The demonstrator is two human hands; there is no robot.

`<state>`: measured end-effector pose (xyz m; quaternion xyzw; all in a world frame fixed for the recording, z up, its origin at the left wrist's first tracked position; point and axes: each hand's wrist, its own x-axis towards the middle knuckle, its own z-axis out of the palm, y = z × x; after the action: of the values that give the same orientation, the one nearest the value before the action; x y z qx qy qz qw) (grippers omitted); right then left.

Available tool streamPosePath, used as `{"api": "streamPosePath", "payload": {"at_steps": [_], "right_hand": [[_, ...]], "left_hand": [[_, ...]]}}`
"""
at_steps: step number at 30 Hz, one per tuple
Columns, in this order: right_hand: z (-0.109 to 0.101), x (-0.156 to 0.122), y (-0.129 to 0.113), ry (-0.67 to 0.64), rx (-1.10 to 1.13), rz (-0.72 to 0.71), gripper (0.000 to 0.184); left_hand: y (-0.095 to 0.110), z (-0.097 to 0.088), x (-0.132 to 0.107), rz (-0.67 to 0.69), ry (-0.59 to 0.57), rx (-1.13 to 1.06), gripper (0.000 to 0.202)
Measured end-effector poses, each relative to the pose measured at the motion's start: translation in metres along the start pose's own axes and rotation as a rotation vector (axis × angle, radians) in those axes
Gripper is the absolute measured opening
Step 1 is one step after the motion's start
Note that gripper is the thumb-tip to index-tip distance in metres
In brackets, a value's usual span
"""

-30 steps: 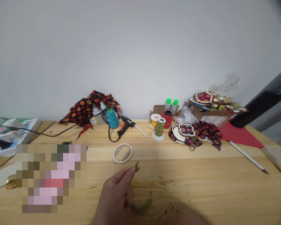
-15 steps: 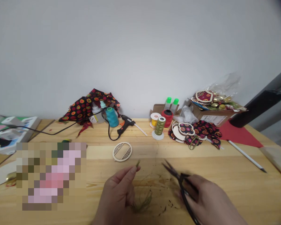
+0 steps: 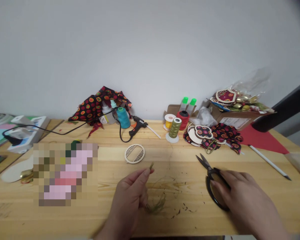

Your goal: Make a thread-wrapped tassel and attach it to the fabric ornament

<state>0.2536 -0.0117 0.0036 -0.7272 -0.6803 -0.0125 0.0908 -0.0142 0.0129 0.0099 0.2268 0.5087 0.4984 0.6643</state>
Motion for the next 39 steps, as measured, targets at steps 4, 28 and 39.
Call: {"api": "streamPosePath", "payload": {"at_steps": [4, 28, 39], "right_hand": [[0.000, -0.001, -0.046, -0.014, 0.368, -0.388, 0.016], [0.026, 0.024, -0.117, -0.080, 0.634, -0.537, 0.017], [0.011, 0.023, -0.117, -0.002, 1.440, 0.307, 0.021]], "left_hand": [[0.003, 0.003, -0.002, -0.010, 0.001, -0.025, 0.029], [0.013, -0.006, -0.017, -0.019, -0.047, -0.082, 0.023], [-0.004, 0.022, 0.002, -0.111, -0.069, -0.110, 0.030]]}}
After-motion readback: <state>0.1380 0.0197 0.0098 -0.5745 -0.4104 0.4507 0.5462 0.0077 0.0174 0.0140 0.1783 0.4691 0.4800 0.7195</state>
